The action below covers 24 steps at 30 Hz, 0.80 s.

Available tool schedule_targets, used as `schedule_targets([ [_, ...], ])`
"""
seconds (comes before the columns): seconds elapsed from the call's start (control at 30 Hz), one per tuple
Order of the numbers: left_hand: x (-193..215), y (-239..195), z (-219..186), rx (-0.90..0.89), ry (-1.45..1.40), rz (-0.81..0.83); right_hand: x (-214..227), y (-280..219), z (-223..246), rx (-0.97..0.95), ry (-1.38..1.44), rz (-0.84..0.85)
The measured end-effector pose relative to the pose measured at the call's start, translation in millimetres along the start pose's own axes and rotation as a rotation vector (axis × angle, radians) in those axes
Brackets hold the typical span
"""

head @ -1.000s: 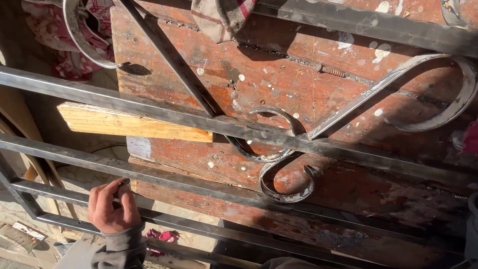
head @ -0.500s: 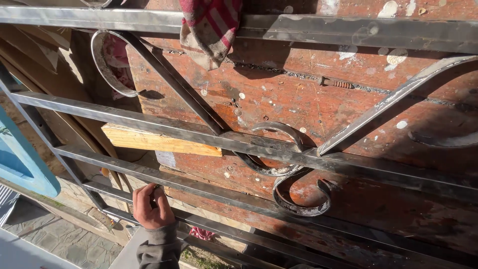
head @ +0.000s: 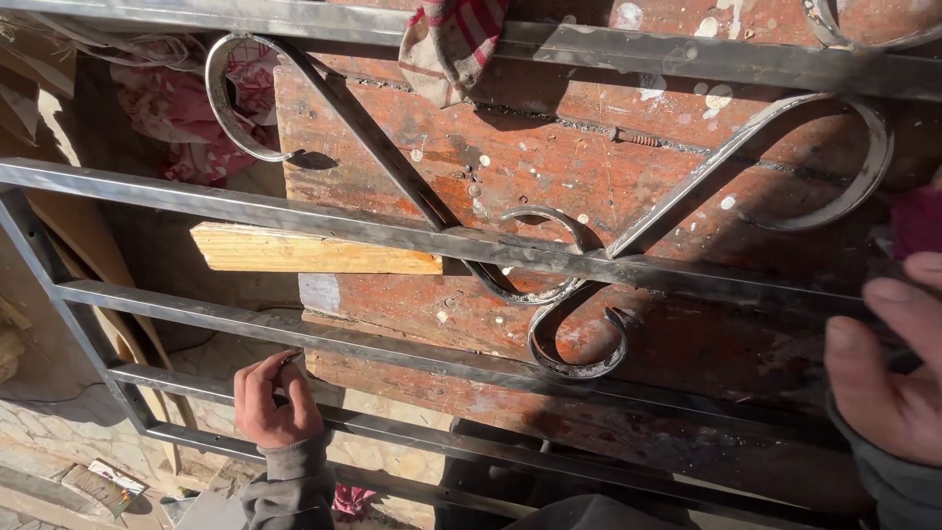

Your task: Cleaning and preparing a metal gate frame for assembly or painting.

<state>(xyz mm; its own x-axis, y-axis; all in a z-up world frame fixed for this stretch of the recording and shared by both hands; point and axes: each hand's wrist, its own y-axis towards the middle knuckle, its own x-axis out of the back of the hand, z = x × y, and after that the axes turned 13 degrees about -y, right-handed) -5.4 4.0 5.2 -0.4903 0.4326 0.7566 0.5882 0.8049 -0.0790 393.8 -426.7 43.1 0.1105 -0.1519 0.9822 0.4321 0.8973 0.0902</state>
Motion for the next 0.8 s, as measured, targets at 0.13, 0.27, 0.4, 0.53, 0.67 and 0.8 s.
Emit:
schedule_targets([
  [0.13,6.5,1.8,2.5,-0.025,-0.030,0.008,-2.6,103.7,74.3,0.073,-0.091,0.054],
  [0.27,12.9,0.8,13.4,-0.116,-0.040,0.025,-25.1,127.9,91.4,0.206,-0.106,0.071],
  [0.4,19.9,-0.6,33.3,-0.169,-0.014,0.052,-23.5,142.7,106.3,0.316,-0.171,0.123],
  [0.53,27.7,4.4,51.0,-0.163,0.000,0.052,-22.0,146.4,142.4,0.292,-0.210,0.189],
  [0.67,32.9,15.6,70.7,-0.363,-0.022,0.196,-25.5,123.8,189.1,0.009,-0.065,0.205],
  [0.8,41.3,10.7,81.7,-0.305,-0.085,0.342,-27.5,94.4,228.4,-0.282,0.106,0.188],
])
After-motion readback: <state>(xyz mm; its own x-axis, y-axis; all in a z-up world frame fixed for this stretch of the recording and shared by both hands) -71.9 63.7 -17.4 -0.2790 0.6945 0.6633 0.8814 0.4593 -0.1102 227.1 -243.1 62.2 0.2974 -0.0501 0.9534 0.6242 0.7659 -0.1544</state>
